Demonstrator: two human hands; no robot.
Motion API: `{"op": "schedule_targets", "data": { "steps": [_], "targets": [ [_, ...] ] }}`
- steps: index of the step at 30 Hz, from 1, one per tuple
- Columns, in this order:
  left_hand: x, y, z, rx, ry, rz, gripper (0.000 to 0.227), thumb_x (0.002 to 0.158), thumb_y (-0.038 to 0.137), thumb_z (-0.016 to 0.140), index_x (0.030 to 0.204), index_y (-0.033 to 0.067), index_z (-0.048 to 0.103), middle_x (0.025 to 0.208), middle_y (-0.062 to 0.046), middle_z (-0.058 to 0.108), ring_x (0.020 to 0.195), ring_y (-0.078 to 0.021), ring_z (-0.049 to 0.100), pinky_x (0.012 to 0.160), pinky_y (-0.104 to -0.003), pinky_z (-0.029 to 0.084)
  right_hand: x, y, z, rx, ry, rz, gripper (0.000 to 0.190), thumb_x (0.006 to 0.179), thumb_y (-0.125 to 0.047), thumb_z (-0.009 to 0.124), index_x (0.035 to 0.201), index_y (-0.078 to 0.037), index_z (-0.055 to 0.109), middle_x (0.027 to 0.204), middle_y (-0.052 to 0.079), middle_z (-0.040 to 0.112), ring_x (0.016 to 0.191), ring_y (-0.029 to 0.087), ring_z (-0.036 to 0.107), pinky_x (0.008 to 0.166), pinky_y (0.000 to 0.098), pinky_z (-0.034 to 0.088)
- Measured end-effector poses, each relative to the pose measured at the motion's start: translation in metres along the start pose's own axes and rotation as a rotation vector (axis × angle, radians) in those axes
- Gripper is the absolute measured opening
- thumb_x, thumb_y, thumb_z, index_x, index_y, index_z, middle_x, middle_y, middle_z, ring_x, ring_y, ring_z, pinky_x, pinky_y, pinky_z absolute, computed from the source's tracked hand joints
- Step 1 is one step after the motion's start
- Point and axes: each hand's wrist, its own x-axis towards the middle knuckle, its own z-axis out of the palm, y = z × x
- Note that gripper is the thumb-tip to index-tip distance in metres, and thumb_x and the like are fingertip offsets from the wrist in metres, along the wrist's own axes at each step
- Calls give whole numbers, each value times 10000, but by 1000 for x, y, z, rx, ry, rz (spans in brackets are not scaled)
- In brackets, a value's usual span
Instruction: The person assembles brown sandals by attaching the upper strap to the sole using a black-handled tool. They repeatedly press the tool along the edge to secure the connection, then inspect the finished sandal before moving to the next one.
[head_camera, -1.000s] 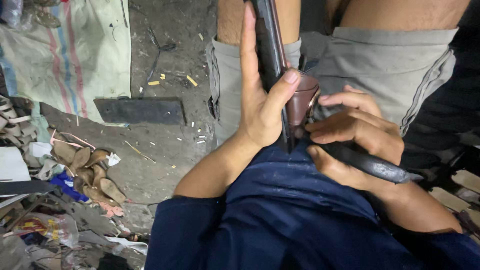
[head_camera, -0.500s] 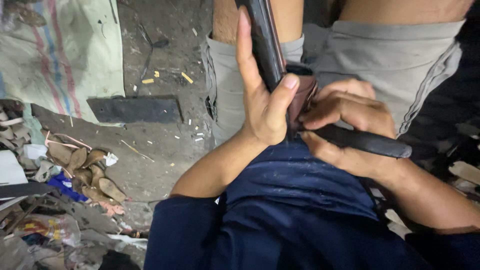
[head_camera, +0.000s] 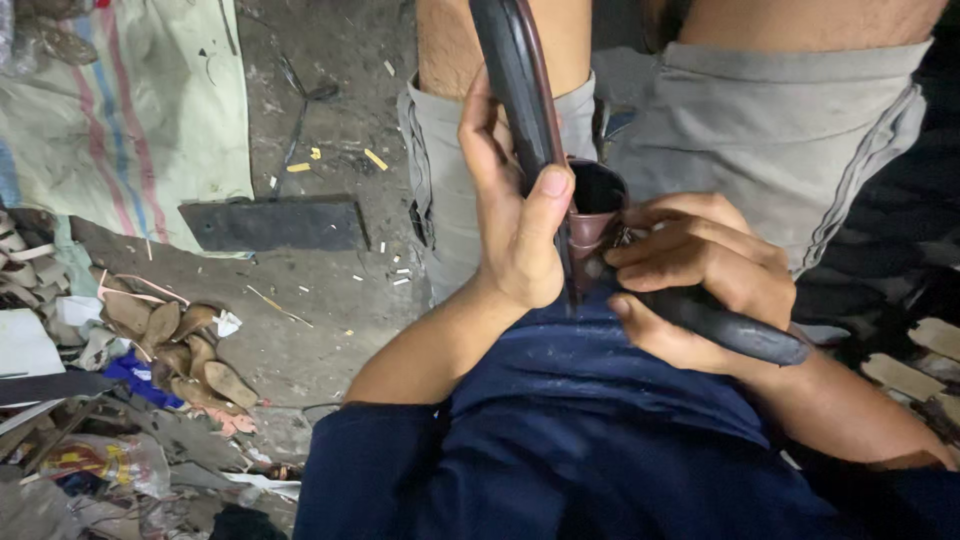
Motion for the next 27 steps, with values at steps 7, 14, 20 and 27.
{"op": "schedule_targets", "data": {
  "steps": [7,14,20,27],
  "targets": [
    [3,-11,8,93,34,55,836,1108,448,535,1611,-18,57,1587,-163,308,1447,-203,342,1266,-334,230,16,0,0,-165,-8,-11,221,771,-100,846,903,-67,671,928,92,736,1028,303,693,947,411,463],
    [13,12,-9,4,-80,-74,837,1025,430,664,1523,-19,163,1177,-150,537,931,-149,542,829,-290,478,15,-5,-14,-18,5,-8,198,767,-111,792,900,-75,650,913,77,733,1012,264,705,1005,434,480],
    [22,2,0,-74,3,13,954,984,447,662,1613,5,97,1118,-81,540,807,-78,506,714,-207,439,25,-7,-9,-73,8,2,216,770,-90,807,900,-54,638,915,97,728,1024,315,701,995,455,472],
    [29,-12,-1,12,39,72,910,1033,477,592,1598,-29,88,1461,-80,417,1234,-95,435,1122,-239,344,34,2,-1,-99,12,27,208,774,-74,802,893,-59,632,909,98,724,1006,319,707,977,435,483]
  ]
}}
